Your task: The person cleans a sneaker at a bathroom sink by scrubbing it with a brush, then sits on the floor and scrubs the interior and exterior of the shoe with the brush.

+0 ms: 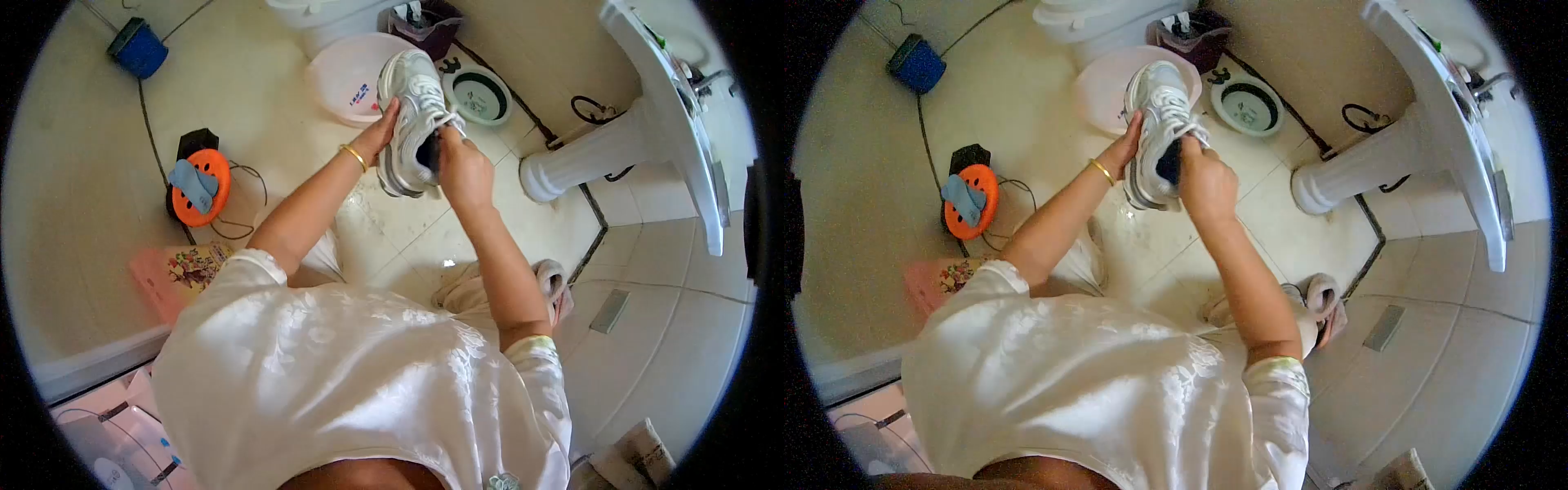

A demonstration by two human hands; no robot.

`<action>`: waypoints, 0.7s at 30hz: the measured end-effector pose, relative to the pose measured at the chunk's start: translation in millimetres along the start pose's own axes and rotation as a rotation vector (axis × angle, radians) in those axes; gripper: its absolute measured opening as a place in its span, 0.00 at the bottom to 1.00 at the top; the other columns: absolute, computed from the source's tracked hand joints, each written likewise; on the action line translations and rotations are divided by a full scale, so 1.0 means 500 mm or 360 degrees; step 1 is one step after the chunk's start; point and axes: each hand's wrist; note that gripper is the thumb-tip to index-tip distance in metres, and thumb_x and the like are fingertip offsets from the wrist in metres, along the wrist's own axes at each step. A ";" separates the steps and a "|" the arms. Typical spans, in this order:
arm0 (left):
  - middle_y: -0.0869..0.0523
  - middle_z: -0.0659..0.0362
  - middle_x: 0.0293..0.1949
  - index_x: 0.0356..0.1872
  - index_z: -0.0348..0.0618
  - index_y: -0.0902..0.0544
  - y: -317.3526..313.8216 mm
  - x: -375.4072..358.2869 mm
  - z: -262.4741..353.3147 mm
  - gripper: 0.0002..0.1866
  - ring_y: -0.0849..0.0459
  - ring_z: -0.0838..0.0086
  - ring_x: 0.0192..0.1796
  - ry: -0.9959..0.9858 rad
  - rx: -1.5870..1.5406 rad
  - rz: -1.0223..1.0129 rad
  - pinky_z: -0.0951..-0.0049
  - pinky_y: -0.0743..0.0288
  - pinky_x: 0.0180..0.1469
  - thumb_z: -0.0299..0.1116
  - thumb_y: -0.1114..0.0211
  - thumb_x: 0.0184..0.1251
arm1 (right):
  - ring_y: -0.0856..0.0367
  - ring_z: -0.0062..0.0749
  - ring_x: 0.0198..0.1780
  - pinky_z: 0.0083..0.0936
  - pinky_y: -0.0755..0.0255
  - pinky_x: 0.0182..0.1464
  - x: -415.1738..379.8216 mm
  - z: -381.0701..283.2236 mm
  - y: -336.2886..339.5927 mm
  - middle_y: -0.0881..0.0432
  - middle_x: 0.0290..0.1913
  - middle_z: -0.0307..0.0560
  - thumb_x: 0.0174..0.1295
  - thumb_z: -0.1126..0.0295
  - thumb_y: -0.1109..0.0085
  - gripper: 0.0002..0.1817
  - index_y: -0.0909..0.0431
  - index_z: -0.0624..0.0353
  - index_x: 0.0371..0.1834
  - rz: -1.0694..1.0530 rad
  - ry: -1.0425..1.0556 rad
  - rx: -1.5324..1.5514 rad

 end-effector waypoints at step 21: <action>0.27 0.59 0.54 0.59 0.40 0.35 0.092 0.014 0.031 0.34 0.27 0.75 0.53 -0.0499 0.0123 0.0001 0.72 0.31 0.55 0.56 0.44 0.60 | 0.21 0.37 0.26 0.33 0.30 0.26 0.020 0.062 0.179 0.24 0.26 0.46 0.50 0.71 0.47 0.17 0.29 0.54 0.46 -0.0536 0.1006 -0.0809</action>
Point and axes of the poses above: each hand's wrist, its own x-axis towards the middle knuckle, its own y-axis out of the back of the hand, z = x × y
